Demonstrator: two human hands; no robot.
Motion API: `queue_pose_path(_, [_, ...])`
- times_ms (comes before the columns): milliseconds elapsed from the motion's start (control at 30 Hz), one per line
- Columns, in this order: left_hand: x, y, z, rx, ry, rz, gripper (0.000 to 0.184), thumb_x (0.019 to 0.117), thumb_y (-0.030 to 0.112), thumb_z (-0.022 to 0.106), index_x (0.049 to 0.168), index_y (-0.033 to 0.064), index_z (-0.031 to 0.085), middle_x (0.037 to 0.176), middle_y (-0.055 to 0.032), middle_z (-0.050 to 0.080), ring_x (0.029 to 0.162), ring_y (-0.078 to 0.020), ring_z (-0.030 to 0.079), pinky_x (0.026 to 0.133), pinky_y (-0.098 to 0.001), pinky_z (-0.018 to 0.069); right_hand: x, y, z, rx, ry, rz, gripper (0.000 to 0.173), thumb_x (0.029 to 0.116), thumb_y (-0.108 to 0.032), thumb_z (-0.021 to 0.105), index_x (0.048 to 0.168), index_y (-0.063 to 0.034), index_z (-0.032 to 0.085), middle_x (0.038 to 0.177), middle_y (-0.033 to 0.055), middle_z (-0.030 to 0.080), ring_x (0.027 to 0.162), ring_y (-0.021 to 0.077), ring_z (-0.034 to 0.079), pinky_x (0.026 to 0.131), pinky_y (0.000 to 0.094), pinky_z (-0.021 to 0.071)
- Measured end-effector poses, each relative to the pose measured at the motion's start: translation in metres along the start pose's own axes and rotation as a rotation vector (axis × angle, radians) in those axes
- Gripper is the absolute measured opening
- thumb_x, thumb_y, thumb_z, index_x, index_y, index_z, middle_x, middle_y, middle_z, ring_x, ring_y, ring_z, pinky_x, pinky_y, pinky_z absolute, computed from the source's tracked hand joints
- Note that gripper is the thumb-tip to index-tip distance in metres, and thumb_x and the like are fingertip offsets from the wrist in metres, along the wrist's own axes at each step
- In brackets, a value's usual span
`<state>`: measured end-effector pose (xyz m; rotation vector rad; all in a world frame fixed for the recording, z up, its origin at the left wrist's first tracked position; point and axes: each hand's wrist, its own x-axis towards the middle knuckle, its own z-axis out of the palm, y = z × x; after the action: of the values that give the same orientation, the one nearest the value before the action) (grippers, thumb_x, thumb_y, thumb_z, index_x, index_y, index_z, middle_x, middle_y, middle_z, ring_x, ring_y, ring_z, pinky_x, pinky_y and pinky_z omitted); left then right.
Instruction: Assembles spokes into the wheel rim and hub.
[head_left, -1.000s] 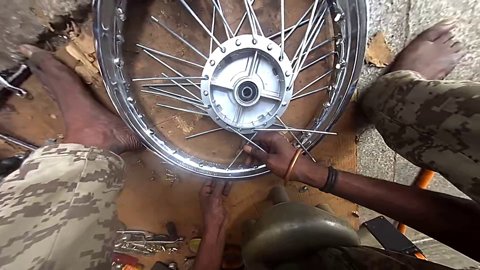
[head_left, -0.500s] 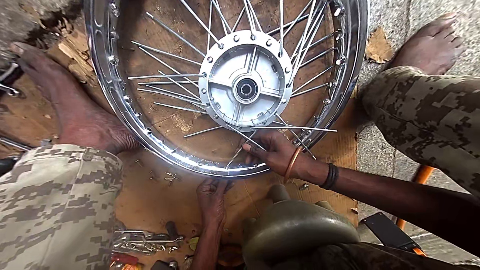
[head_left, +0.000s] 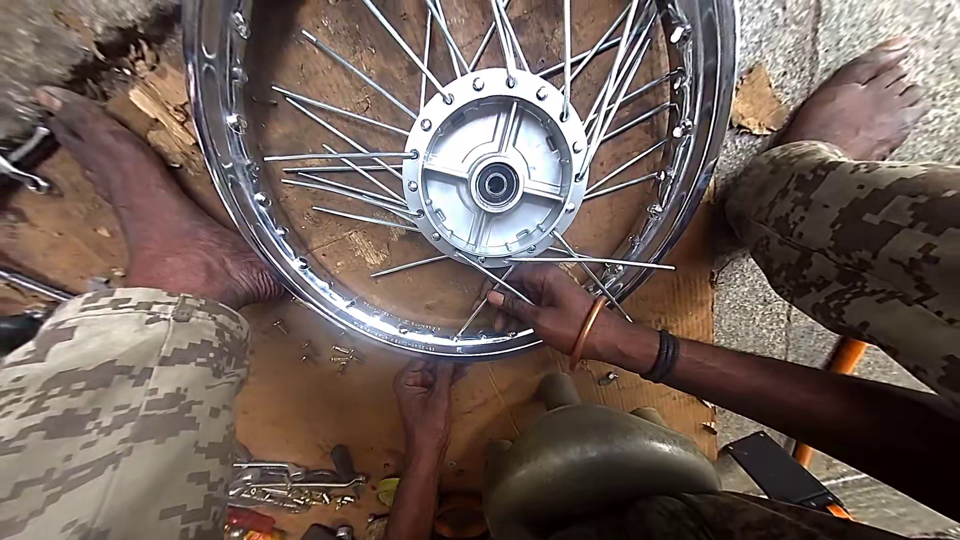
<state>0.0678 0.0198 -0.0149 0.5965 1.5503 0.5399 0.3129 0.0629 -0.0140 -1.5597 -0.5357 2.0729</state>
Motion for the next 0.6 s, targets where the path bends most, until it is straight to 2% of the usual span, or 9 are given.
queue_pose_path(100, [0.001, 0.000, 0.001, 0.011, 0.009, 0.040, 0.019, 0.0836, -0.003, 0.074, 0.101, 0.0039, 0.072, 0.089, -0.0093, 0.076, 0.080, -0.0188, 0.075, 0.079, -0.0371, 0.0643, -0.001, -0.001, -0.001, -0.025, -0.002, 0.030, 0.018, 0.1056, -0.019, 0.059, 0.110, -0.0042, 0.069, 0.085, 0.0042, 0.073, 0.072, 0.0096, 0.070, 0.069, 0.0237, 0.0599])
queue_pose_path(200, [0.001, 0.000, 0.003, -0.017, 0.040, 0.016, 0.013, 0.0898, -0.003, 0.064, 0.100, 0.0011, 0.071, 0.085, -0.0107, 0.075, 0.076, -0.0211, 0.075, 0.076, -0.0400, 0.0651, 0.001, -0.001, 0.000, -0.019, -0.001, 0.017, 0.018, 0.1052, -0.019, 0.060, 0.108, -0.0035, 0.069, 0.083, 0.0044, 0.073, 0.070, 0.0099, 0.070, 0.069, 0.0238, 0.0602])
queue_pose_path(300, [-0.001, 0.002, 0.003, 0.015, 0.049, 0.049, 0.020, 0.0865, -0.003, 0.070, 0.106, 0.0016, 0.071, 0.091, -0.0095, 0.076, 0.083, -0.0182, 0.074, 0.080, -0.0353, 0.0634, 0.002, -0.001, 0.001, -0.017, -0.005, 0.021, 0.018, 0.1050, -0.019, 0.060, 0.108, -0.0028, 0.068, 0.082, 0.0045, 0.073, 0.070, 0.0102, 0.071, 0.070, 0.0242, 0.0607])
queue_pose_path(367, [-0.004, 0.000, 0.006, -0.040, 0.054, -0.026, 0.019, 0.0901, -0.003, 0.065, 0.109, -0.0023, 0.068, 0.093, -0.0129, 0.075, 0.084, -0.0213, 0.075, 0.081, -0.0391, 0.0641, 0.001, -0.002, 0.001, -0.029, -0.002, 0.034, 0.018, 0.1051, -0.019, 0.060, 0.108, -0.0029, 0.068, 0.082, 0.0037, 0.073, 0.070, 0.0090, 0.071, 0.069, 0.0232, 0.0602])
queue_pose_path(433, [-0.004, -0.002, 0.009, -0.040, 0.053, -0.006, 0.017, 0.0899, -0.004, 0.066, 0.106, -0.0027, 0.068, 0.092, -0.0127, 0.075, 0.083, -0.0218, 0.076, 0.081, -0.0401, 0.0650, -0.001, -0.007, 0.002, -0.069, 0.012, 0.028, 0.018, 0.1054, -0.019, 0.059, 0.107, -0.0042, 0.068, 0.084, 0.0018, 0.073, 0.069, 0.0074, 0.069, 0.067, 0.0218, 0.0589])
queue_pose_path(500, [-0.004, -0.001, 0.008, -0.023, 0.055, 0.045, 0.021, 0.0871, -0.005, 0.069, 0.107, 0.0000, 0.066, 0.094, -0.0100, 0.076, 0.086, -0.0179, 0.075, 0.083, -0.0354, 0.0632, -0.001, -0.007, 0.003, -0.108, 0.019, 0.014, 0.018, 0.1055, -0.019, 0.059, 0.105, -0.0052, 0.070, 0.083, 0.0016, 0.073, 0.069, 0.0082, 0.069, 0.067, 0.0232, 0.0594])
queue_pose_path(600, [-0.004, -0.003, 0.011, -0.076, 0.066, 0.028, 0.018, 0.0897, -0.005, 0.063, 0.107, -0.0034, 0.066, 0.092, -0.0114, 0.075, 0.084, -0.0180, 0.074, 0.081, -0.0356, 0.0628, -0.001, -0.006, 0.002, -0.130, 0.034, 0.044, 0.017, 0.1048, -0.019, 0.060, 0.105, -0.0062, 0.070, 0.084, 0.0020, 0.075, 0.072, 0.0106, 0.072, 0.070, 0.0265, 0.0620])
